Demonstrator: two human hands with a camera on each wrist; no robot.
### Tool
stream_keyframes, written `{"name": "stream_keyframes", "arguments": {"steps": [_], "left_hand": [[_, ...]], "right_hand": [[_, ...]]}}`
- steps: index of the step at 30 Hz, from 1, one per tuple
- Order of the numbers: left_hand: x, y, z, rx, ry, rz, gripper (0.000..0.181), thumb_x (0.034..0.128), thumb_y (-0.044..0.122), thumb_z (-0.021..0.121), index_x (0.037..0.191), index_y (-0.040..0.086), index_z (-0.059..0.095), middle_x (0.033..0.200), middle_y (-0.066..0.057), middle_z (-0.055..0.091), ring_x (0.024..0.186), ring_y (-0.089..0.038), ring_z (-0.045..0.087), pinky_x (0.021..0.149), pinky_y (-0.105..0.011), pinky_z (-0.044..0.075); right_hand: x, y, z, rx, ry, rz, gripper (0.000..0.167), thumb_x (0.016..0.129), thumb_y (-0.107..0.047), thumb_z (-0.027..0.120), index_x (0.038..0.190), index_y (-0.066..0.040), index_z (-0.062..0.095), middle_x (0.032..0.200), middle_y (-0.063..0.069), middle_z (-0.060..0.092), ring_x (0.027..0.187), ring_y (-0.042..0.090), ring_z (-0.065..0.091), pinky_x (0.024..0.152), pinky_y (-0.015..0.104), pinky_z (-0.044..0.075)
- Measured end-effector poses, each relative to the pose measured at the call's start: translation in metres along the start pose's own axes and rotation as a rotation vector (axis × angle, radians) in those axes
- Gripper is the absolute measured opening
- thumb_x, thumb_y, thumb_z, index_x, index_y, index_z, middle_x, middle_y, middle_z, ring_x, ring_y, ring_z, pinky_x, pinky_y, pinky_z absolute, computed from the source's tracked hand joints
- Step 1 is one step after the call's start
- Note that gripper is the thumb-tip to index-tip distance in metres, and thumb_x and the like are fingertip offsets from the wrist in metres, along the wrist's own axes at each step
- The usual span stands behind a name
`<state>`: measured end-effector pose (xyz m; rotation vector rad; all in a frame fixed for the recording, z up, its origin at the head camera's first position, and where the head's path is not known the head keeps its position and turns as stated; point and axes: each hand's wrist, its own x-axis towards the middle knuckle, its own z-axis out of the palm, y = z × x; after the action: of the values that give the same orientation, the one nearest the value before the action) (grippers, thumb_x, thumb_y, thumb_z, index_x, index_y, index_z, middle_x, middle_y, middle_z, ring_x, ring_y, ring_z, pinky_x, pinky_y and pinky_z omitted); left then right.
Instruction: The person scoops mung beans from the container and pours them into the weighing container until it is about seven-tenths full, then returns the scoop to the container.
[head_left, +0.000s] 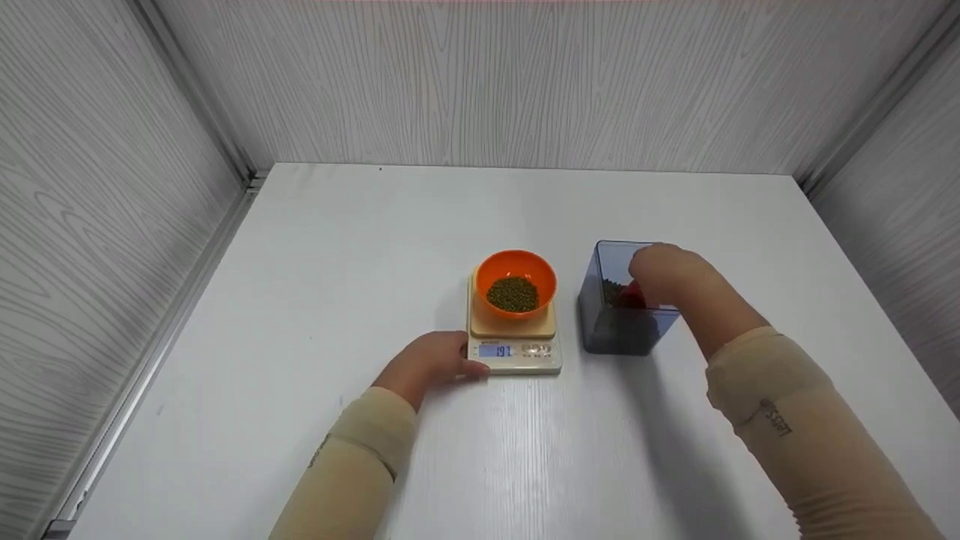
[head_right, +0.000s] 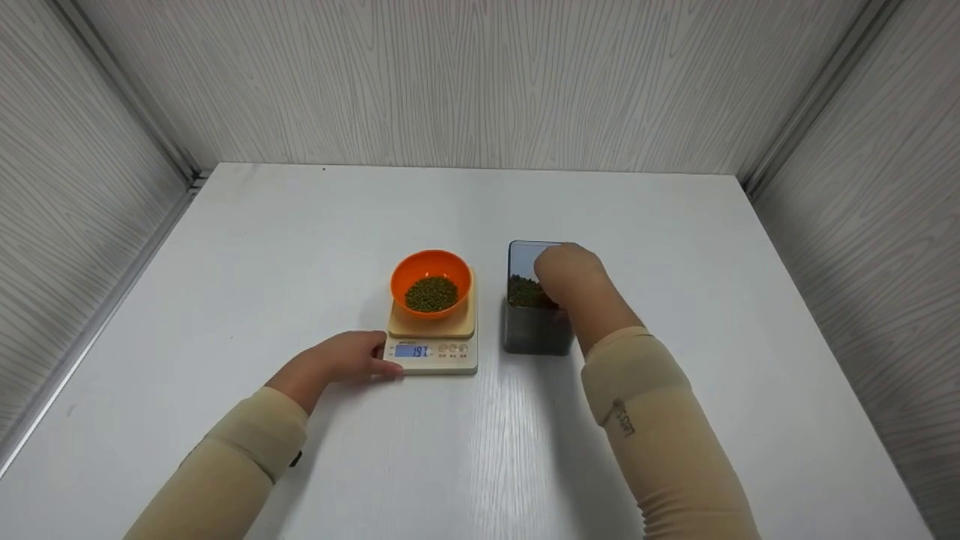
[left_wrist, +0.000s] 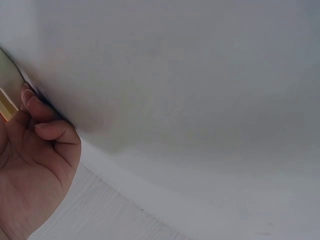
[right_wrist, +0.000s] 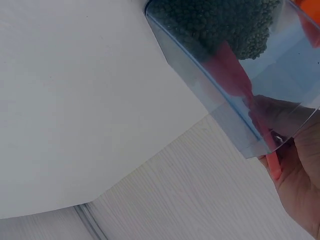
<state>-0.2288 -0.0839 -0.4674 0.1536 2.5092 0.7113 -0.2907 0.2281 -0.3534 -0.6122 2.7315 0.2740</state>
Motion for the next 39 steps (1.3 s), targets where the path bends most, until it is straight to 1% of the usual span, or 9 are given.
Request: {"name": "stream_keyframes", "arguments": {"steps": [4,9,13,17,21,26,31,35,39], "left_hand": [[0.0,0.001,-0.001,-0.02,-0.006,-0.001,0.043,0.0745,0.049,0.069,0.108,0.024,0.061,0.115,0.002,0.059,0.109,-0.02,0.05,0.102,-0.042,0.032],[0.0,0.002,-0.001,0.003,-0.009,0.001,0.045,0.0746,0.048,0.069,0.11,0.022,0.061,0.115,0.001,0.059,0.108,-0.021,0.05,0.102,-0.042,0.032],[0.002,0.001,-0.001,0.026,-0.012,0.008,0.046,0.0744,0.049,0.069,0.11,0.021,0.06,0.114,0.001,0.059,0.108,-0.021,0.05,0.101,-0.041,0.033],[0.003,0.0,-0.001,0.039,-0.006,0.015,0.047,0.0742,0.05,0.069,0.109,0.02,0.06,0.113,0.0,0.059,0.106,-0.021,0.051,0.1,-0.041,0.034],[0.003,-0.001,-0.001,0.035,-0.006,0.011,0.047,0.0747,0.05,0.069,0.11,0.02,0.059,0.113,0.0,0.059,0.105,-0.021,0.051,0.1,-0.041,0.034],[0.002,-0.002,-0.001,0.023,0.006,0.005,0.044,0.0746,0.049,0.069,0.108,0.021,0.06,0.112,0.001,0.059,0.107,-0.02,0.051,0.101,-0.041,0.033],[0.0,-0.001,-0.003,0.015,0.015,0.007,0.042,0.0747,0.048,0.07,0.106,0.021,0.061,0.111,0.001,0.06,0.107,-0.021,0.05,0.101,-0.041,0.032],[0.0,-0.001,-0.002,0.022,0.014,0.003,0.042,0.0747,0.048,0.069,0.105,0.02,0.06,0.11,0.0,0.06,0.106,-0.021,0.051,0.1,-0.041,0.033],[0.001,0.001,-0.001,0.016,0.013,0.01,0.041,0.0745,0.048,0.07,0.104,0.021,0.06,0.109,0.001,0.06,0.104,-0.021,0.051,0.1,-0.041,0.033]], "right_hand": [[0.0,0.005,0.0,0.043,-0.035,0.001,0.014,0.075,0.006,0.058,0.084,-0.003,0.066,0.073,0.009,0.055,0.067,0.023,0.049,0.061,0.035,0.047],[-0.001,0.007,0.0,0.065,-0.031,-0.012,0.014,0.075,0.005,0.058,0.084,-0.003,0.066,0.072,0.008,0.056,0.066,0.023,0.049,0.062,0.036,0.047],[-0.001,0.008,0.003,0.092,-0.003,-0.032,0.011,0.076,0.002,0.058,0.082,-0.003,0.066,0.071,0.007,0.056,0.066,0.023,0.049,0.064,0.038,0.048],[-0.001,0.009,0.008,0.162,0.024,-0.053,0.01,0.08,-0.002,0.058,0.085,-0.002,0.068,0.074,0.008,0.059,0.068,0.023,0.051,0.069,0.04,0.049],[0.0,0.006,0.014,0.249,0.033,-0.04,0.01,0.083,-0.005,0.058,0.086,-0.002,0.067,0.074,0.007,0.058,0.069,0.022,0.05,0.067,0.038,0.047],[0.002,0.001,0.017,0.292,0.061,-0.037,0.009,0.084,-0.006,0.06,0.081,-0.001,0.066,0.07,0.006,0.057,0.066,0.02,0.048,0.063,0.035,0.043],[0.003,-0.003,0.018,0.334,0.073,-0.006,0.011,0.085,-0.007,0.06,0.085,0.001,0.067,0.074,0.007,0.061,0.068,0.02,0.05,0.067,0.039,0.047],[0.003,-0.004,0.02,0.332,0.073,0.011,0.011,0.085,-0.007,0.06,0.087,0.002,0.067,0.075,0.008,0.061,0.069,0.021,0.051,0.069,0.04,0.047],[0.003,-0.004,0.019,0.289,0.065,0.024,0.01,0.084,-0.007,0.06,0.083,0.0,0.066,0.073,0.007,0.06,0.067,0.021,0.05,0.066,0.039,0.046]]}}
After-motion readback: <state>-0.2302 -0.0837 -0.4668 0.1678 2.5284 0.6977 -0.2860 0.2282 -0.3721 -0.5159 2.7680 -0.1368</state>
